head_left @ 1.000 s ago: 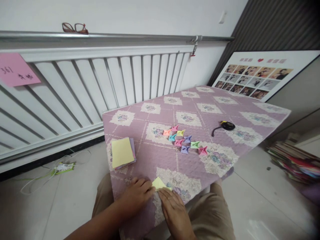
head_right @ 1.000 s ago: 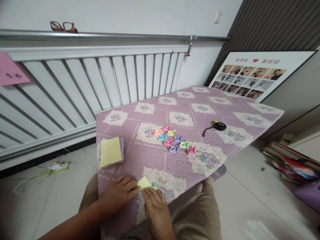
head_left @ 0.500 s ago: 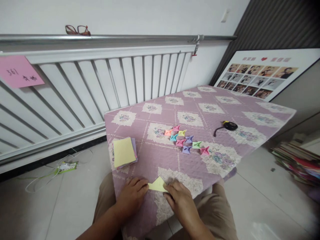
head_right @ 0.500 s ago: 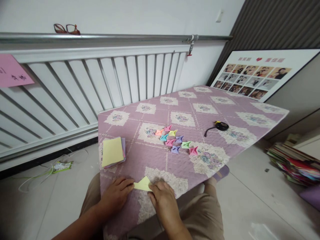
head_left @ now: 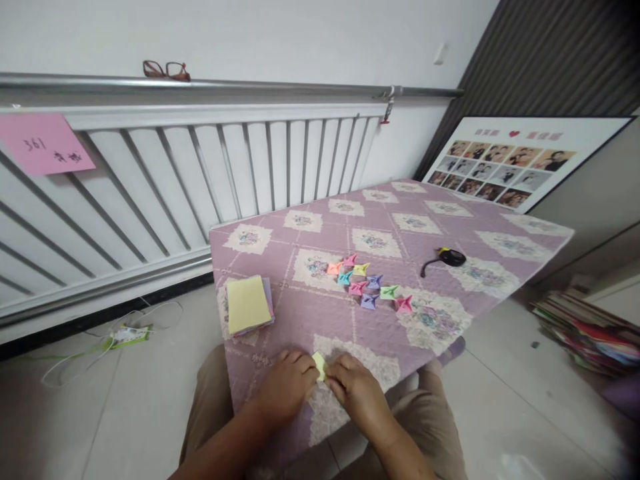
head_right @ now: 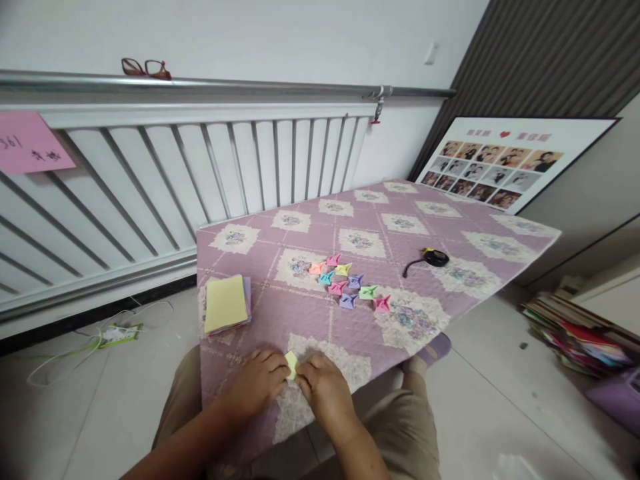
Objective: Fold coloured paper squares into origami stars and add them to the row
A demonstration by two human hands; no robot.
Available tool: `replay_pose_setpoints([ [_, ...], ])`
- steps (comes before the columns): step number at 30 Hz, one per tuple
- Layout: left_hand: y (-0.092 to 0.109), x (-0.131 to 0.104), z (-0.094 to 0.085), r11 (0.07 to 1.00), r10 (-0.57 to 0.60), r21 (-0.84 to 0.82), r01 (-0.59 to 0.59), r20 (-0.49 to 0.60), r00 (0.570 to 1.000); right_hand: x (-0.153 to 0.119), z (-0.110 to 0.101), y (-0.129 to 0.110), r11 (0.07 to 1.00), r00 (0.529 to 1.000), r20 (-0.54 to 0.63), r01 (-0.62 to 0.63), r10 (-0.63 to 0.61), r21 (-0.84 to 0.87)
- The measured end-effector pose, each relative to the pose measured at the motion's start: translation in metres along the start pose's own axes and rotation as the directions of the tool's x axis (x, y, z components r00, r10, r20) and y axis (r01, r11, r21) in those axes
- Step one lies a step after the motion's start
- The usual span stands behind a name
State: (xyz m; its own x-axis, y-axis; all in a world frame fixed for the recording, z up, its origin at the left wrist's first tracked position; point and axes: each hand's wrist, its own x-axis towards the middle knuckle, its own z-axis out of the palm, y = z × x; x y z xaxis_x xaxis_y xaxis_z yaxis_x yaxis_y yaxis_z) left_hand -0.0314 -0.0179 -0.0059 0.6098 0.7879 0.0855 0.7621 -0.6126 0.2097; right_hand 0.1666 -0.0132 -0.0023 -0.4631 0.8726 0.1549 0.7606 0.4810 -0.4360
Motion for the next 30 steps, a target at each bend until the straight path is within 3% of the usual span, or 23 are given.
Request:
replay_pose_setpoints([
  [10, -0.010, 0.005, -0.004, 0.955, 0.216, 0.201, -0.217, 0.027, 0.976, -0.001, -0.002, 0.003, 0.996, 1.000, -0.025, -0.010, 0.013, 0.089],
  [17, -0.014, 0.009, 0.004, 0.962, 0.207, 0.176, -0.209, 0.030, 0.978, -0.003, 0.001, 0.002, 0.993, 0.996, -0.090, 0.002, 0.009, 0.118],
  [21, -0.008, 0.008, -0.003, 0.983, 0.147, 0.103, -0.150, 0.039, 0.988, -0.005, 0.007, 0.000, 0.991, 0.988, -0.155, 0.021, 0.000, 0.130],
  [26, 0.004, 0.006, -0.024, 0.967, -0.112, -0.228, 0.111, 0.012, 0.994, -0.005, 0.006, -0.004, 0.985, 0.971, -0.237, 0.027, 0.014, 0.172],
  [28, 0.008, 0.004, -0.029, 0.921, -0.209, -0.339, 0.193, -0.012, 0.978, -0.004, -0.001, -0.008, 0.964, 0.962, -0.264, 0.001, 0.072, 0.265],
  [30, 0.012, 0.000, -0.032, 0.857, -0.296, -0.443, 0.264, -0.003, 0.955, -0.004, -0.010, -0.014, 0.873, 0.946, -0.241, -0.077, 0.216, 0.481],
])
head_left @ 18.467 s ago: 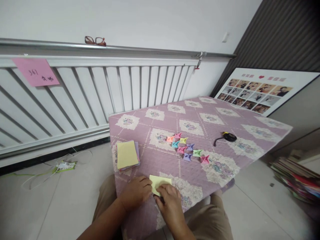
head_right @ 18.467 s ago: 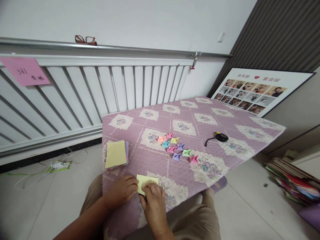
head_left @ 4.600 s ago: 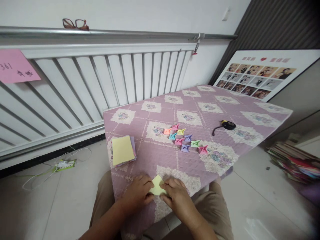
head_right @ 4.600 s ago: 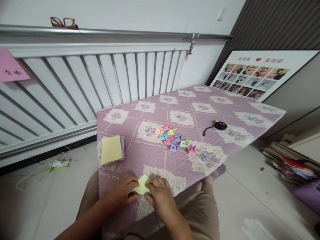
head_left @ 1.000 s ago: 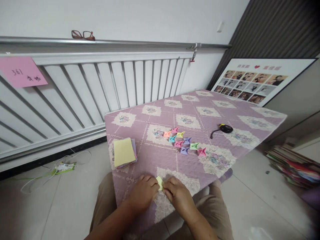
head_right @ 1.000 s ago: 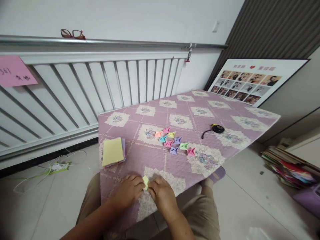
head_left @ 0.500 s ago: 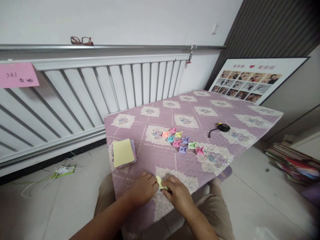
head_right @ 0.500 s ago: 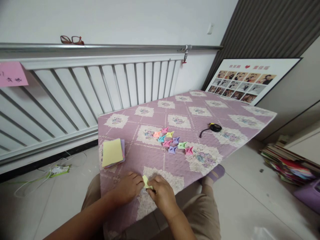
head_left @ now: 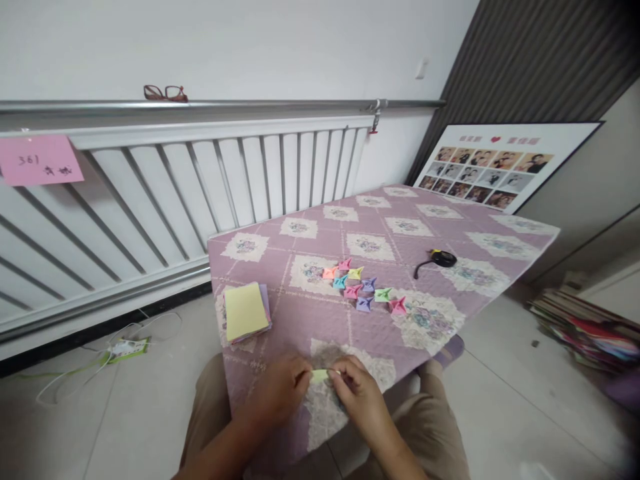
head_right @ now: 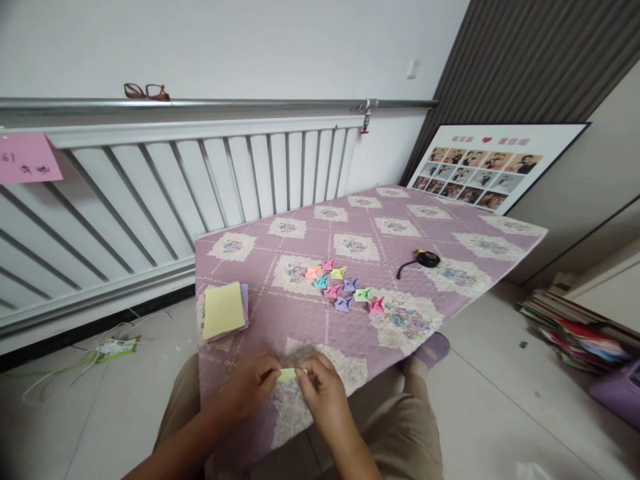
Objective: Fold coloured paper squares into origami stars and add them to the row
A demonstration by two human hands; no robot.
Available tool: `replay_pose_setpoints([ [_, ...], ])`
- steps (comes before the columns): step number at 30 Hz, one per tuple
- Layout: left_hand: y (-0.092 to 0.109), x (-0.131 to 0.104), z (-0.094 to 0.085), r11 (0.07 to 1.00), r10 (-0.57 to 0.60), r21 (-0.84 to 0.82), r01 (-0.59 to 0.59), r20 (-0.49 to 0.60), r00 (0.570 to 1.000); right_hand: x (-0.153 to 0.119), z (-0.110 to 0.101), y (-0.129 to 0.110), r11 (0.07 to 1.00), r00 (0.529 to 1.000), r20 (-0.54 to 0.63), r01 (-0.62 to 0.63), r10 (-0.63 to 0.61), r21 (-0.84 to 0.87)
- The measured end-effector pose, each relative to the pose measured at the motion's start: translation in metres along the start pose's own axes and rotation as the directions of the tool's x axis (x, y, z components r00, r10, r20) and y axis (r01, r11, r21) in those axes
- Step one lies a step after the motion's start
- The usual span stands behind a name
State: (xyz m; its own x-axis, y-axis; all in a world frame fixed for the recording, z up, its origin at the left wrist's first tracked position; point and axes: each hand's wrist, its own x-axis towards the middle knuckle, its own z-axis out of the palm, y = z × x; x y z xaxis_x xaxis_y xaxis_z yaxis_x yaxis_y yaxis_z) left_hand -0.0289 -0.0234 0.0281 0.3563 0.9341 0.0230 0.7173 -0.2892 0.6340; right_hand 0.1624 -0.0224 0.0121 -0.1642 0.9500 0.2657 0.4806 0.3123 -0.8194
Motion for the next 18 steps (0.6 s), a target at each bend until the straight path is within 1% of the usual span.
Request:
replay_pose_setpoints([
  [1, 0.002, -0.003, 0.000, 0.998, -0.043, -0.055, 0.043, -0.003, 0.999, 0.001, -0.002, -0.005, 0.988, 0.995, 0.007, -0.100, 0.100, 0.114],
  [2, 0.004, -0.006, 0.001, 0.990, -0.083, -0.113, 0.084, 0.010, 0.997, 0.001, -0.004, -0.011, 0.956, 0.980, 0.046, -0.197, 0.192, 0.218],
  [3, 0.007, -0.009, 0.001, 0.974, -0.126, -0.184, 0.131, 0.036, 0.991, 0.001, -0.006, -0.016, 0.915, 0.962, 0.096, -0.273, 0.255, 0.296],
  [4, 0.009, -0.013, 0.002, 0.949, -0.165, -0.261, 0.179, 0.072, 0.984, 0.002, -0.007, -0.021, 0.879, 0.946, 0.121, -0.323, 0.300, 0.350],
  [6, 0.015, -0.018, 0.002, 0.851, -0.230, -0.442, 0.283, 0.171, 0.958, 0.002, -0.007, -0.029, 0.830, 0.924, 0.154, -0.382, 0.350, 0.406],
  [8, 0.021, -0.020, 0.001, 0.752, -0.244, -0.573, 0.325, 0.215, 0.946, 0.004, -0.007, -0.036, 0.822, 0.918, 0.174, -0.398, 0.358, 0.407],
  [11, 0.027, -0.018, 0.002, 0.674, -0.250, -0.679, 0.292, 0.163, 0.954, 0.008, -0.008, -0.045, 0.860, 0.926, 0.207, -0.372, 0.317, 0.349],
  [13, 0.030, -0.016, 0.003, 0.646, -0.276, -0.710, 0.279, 0.124, 0.953, 0.009, -0.010, -0.050, 0.881, 0.936, 0.201, -0.343, 0.290, 0.326],
  [16, 0.035, -0.014, 0.006, 0.601, -0.325, -0.747, 0.284, 0.097, 0.941, 0.008, -0.012, -0.052, 0.872, 0.950, 0.110, -0.312, 0.293, 0.377],
  [18, 0.039, -0.015, 0.007, 0.539, -0.352, -0.791, 0.288, 0.099, 0.931, 0.004, -0.011, -0.052, 0.850, 0.951, 0.043, -0.294, 0.307, 0.438],
])
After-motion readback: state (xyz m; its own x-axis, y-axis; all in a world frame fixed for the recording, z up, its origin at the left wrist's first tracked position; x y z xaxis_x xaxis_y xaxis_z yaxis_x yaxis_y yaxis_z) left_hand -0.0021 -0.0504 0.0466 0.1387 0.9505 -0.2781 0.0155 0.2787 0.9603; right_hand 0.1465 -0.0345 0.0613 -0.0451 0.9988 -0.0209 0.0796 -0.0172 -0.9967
